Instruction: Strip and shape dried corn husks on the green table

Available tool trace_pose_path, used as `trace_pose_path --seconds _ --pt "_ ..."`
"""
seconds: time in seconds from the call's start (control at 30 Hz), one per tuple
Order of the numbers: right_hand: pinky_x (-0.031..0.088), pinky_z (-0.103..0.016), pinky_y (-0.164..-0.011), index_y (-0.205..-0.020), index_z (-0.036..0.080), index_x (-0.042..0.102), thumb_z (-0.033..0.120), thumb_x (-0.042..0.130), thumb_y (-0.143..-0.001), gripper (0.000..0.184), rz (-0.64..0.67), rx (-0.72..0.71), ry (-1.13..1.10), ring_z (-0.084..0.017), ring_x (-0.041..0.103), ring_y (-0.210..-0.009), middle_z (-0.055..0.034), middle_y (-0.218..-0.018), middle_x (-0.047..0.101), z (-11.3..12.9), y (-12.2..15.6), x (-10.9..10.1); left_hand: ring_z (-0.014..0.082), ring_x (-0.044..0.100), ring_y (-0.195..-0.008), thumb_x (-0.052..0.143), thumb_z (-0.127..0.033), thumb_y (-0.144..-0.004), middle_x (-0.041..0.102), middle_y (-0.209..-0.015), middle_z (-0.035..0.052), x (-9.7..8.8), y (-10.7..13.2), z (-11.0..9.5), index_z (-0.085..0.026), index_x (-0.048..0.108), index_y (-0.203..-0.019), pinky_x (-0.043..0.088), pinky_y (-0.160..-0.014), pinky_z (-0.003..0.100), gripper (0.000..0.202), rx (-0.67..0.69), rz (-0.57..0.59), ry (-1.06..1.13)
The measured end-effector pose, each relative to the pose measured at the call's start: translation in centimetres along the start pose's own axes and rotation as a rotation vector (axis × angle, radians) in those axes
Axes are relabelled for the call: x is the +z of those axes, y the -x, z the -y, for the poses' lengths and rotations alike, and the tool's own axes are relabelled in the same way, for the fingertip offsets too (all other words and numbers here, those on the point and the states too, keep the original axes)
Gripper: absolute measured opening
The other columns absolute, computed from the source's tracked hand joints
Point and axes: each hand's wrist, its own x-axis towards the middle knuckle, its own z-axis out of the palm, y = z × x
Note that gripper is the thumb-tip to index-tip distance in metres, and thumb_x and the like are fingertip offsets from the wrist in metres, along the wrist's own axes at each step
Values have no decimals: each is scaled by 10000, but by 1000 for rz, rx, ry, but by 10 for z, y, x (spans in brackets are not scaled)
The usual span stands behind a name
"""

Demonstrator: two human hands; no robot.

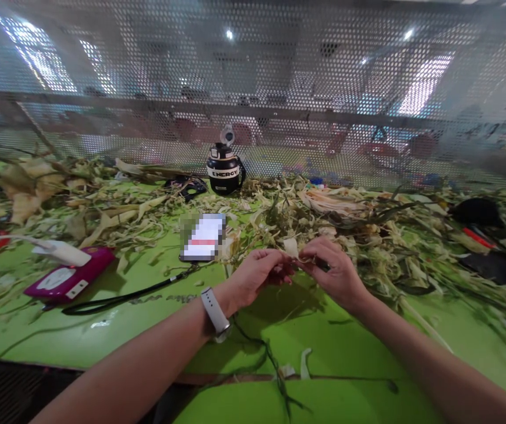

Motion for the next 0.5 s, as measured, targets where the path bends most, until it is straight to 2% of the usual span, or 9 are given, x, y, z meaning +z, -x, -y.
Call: trace_pose_path --seconds 0.13,0.5 --pt "482 -267 -615 -774 193 607 126 572 -795 79 -27 -23 28 -146 572 -698 -38 -738 595 -2 0 1 66 551 -493 600 -228 -681 631 -564 19 1 0 2 -123 664 -647 389 -475 148 127 7 -9 10" --pt "493 -288 -666 -839 205 640 125 531 -800 140 48 -31 42 -154 590 -757 -49 -801 606 -7 -1 -4 33 492 -461 625 -186 -674 627 -596 15 -2 -4 -1 -117 620 -618 383 -450 133 89 -33 -3 111"
